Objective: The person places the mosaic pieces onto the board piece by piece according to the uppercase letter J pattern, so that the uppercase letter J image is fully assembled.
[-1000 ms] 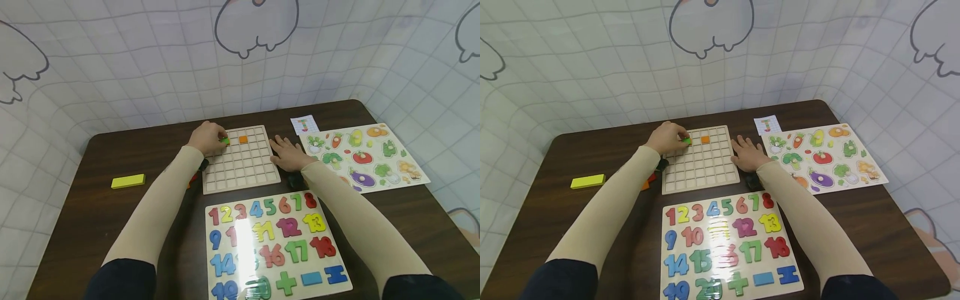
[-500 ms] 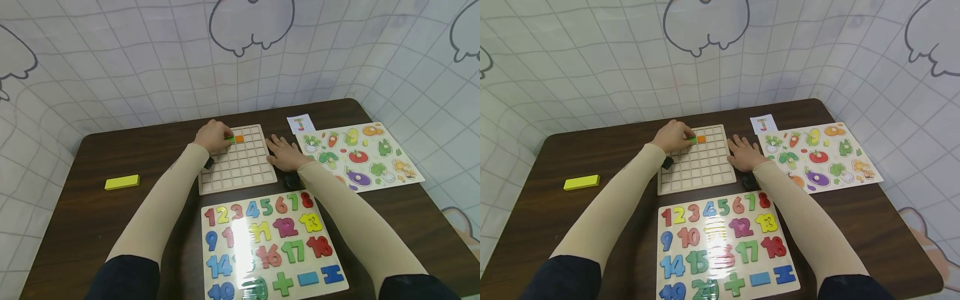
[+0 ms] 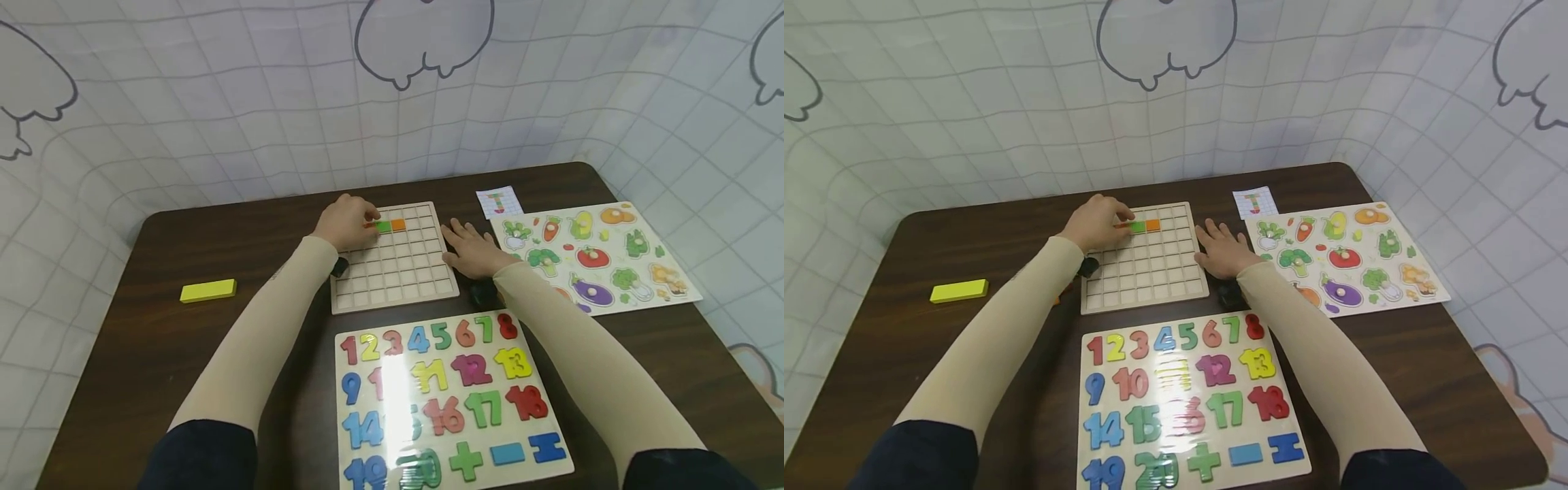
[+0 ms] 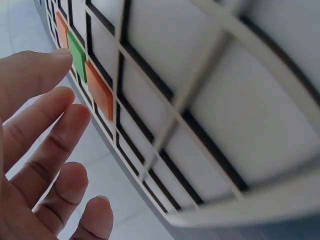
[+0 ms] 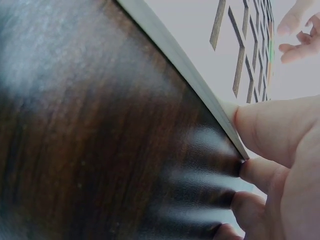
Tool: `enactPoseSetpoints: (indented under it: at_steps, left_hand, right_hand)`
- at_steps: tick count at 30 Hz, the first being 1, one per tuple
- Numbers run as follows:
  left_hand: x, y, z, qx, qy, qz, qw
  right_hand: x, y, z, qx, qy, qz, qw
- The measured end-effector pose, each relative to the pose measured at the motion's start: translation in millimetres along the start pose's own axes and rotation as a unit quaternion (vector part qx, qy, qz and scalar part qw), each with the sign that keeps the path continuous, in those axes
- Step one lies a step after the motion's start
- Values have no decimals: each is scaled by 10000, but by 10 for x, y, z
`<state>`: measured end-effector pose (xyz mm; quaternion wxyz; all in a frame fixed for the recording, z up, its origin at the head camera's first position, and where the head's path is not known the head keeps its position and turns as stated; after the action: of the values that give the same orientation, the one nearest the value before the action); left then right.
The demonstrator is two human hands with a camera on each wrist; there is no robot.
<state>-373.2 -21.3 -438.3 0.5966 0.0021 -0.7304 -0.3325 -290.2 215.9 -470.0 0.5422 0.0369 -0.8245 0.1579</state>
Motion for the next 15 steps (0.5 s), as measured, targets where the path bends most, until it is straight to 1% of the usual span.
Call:
enactPoseSetpoints:
  at_steps: [7,11,15]
  left_hand:
    - [136,-206,-181,201,89,-111,9997]
    - [213,-388,-312,358,126,-94,9992]
    - [258,-587,-464,448,145,-63,9989]
  right_hand:
    - [12,-3,-21,43,9,37,10000]
    - [12,-10,-8,86,-3,5,10000]
    - [-12,-17,20,120,-27,-64,9999]
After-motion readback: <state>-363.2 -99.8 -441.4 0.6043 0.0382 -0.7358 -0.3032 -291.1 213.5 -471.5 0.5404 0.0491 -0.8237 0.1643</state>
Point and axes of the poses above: each hand's wrist, its own z-axis towards the middle knuckle, its own x-axis out of the back of the hand, y = z × x, the point moved 5 cm from there along z, towards the middle knuckle, and after that the axes turned 10 degrees about -z, right-handed, at the moved point
